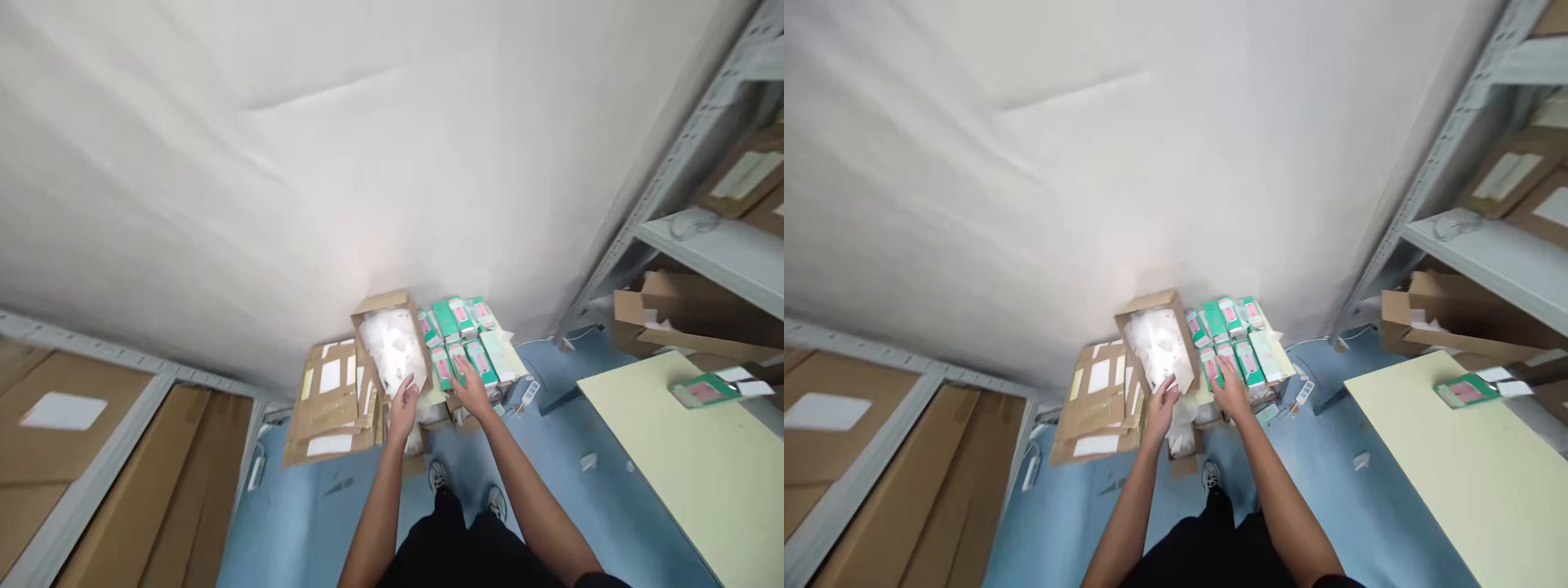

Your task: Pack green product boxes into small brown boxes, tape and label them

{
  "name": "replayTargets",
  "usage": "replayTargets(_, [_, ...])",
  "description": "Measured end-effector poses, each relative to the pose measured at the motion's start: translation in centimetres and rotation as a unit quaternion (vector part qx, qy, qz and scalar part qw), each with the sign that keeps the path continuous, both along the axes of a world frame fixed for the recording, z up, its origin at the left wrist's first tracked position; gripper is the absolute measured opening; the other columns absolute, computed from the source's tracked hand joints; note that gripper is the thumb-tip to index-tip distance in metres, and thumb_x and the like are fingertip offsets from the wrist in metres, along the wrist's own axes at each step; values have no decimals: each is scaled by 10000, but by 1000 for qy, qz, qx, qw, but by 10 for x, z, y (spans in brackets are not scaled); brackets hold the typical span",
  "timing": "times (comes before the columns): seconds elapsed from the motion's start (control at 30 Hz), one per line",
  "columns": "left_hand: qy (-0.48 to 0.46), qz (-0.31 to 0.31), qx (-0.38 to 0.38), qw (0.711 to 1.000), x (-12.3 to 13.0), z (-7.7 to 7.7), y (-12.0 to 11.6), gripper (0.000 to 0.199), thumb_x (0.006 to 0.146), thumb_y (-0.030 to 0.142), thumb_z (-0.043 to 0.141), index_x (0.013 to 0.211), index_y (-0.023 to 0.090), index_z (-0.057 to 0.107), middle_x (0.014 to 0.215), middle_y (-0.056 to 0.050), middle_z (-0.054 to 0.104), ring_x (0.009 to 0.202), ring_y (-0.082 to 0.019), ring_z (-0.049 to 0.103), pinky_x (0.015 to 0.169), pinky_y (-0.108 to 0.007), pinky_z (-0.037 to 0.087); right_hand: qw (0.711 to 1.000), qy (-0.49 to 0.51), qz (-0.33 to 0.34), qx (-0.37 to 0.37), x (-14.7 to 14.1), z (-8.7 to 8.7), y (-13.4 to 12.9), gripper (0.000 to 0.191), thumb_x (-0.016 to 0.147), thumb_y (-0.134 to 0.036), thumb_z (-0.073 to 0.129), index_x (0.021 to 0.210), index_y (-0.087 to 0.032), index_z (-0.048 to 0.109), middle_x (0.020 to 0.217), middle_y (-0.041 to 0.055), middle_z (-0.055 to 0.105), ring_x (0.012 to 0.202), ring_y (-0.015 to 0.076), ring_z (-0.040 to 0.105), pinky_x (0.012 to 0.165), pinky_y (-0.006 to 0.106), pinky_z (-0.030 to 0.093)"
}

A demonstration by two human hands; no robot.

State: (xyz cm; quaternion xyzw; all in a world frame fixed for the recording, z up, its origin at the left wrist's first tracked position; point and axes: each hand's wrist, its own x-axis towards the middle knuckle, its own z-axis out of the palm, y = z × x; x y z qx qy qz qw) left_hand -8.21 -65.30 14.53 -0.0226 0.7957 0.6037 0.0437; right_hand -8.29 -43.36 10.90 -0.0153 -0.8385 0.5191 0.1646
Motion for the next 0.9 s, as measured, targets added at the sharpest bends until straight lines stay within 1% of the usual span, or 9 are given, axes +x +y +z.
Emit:
replayTargets(0.17, [-17,55,41,998,13,-4,-52,651,910,572,661,1433,187,618,1471,-157,633,1354,-295,607,1145,-450,470,998,-27,56,-16,7,5,-70,582,957,-373,544,1517,-215,540,1528,132,578,1449,285,504,1212,502,418])
replayTargets(0.3, [-26,88,86,992,16,-19,-108,645,889,549,709,1431,208,630,1476,-147,633,1383,-300,579,1164,-431,443,995,-18,98,-29,0,2,-131,596,945,-355,567,1525,-225,530,1537,119,572,1453,282,496,1232,509,388])
replayTargets(0.47, [-21,131,115,984,6,-47,-199,599,881,479,727,1403,197,644,1448,-150,650,1329,-298,616,1145,-444,461,993,-30,114,-13,-18,-14,-216,605,923,-351,571,1515,-230,539,1540,117,568,1461,293,486,1246,536,361])
replayTargets(0.53, [-20,147,111,983,-5,-59,-241,558,889,432,714,1385,183,653,1392,-150,684,1286,-283,641,1134,-436,471,992,-42,122,7,-26,-25,-252,597,923,-337,555,1509,-224,547,1545,121,561,1470,297,476,1252,543,349])
replayTargets(0.63, [-34,163,96,981,-23,-79,-303,500,889,372,703,1349,178,670,1315,-141,719,1224,-262,669,1108,-422,490,985,-82,142,54,-41,-47,-304,593,927,-307,528,1513,-212,543,1570,126,534,1496,304,446,1261,548,330])
replayTargets(0.7, [-52,174,78,980,-35,-93,-341,470,883,352,706,1319,176,684,1294,-141,722,1199,-258,678,1086,-416,504,974,-134,152,97,-51,-64,-335,610,928,-277,524,1533,-206,519,1603,127,495,1517,307,418,1269,534,314])
replayTargets(0.77, [-65,187,59,978,-44,-105,-373,473,858,321,725,1307,177,688,1312,-147,705,1246,-275,654,1099,-415,491,955,-199,163,148,-60,-79,-364,646,921,-232,531,1563,-192,476,1638,136,446,1538,307,384,1281,501,294])
replayTargets(0.83, [-85,205,22,975,-49,-116,-400,519,807,273,753,1312,182,681,1350,-153,679,1352,-303,583,1135,-408,452,924,-262,188,204,-68,-92,-391,726,892,-185,558,1602,-178,406,1665,153,399,1561,316,334,1281,487,278])
replayTargets(0.9, [-121,204,-18,971,-50,-126,-420,569,762,230,759,1321,179,666,1349,-162,679,1409,-321,532,1147,-403,426,882,-315,236,260,-72,-101,-414,844,842,-153,601,1638,-171,318,1691,177,341,1584,352,262,1262,523,280])
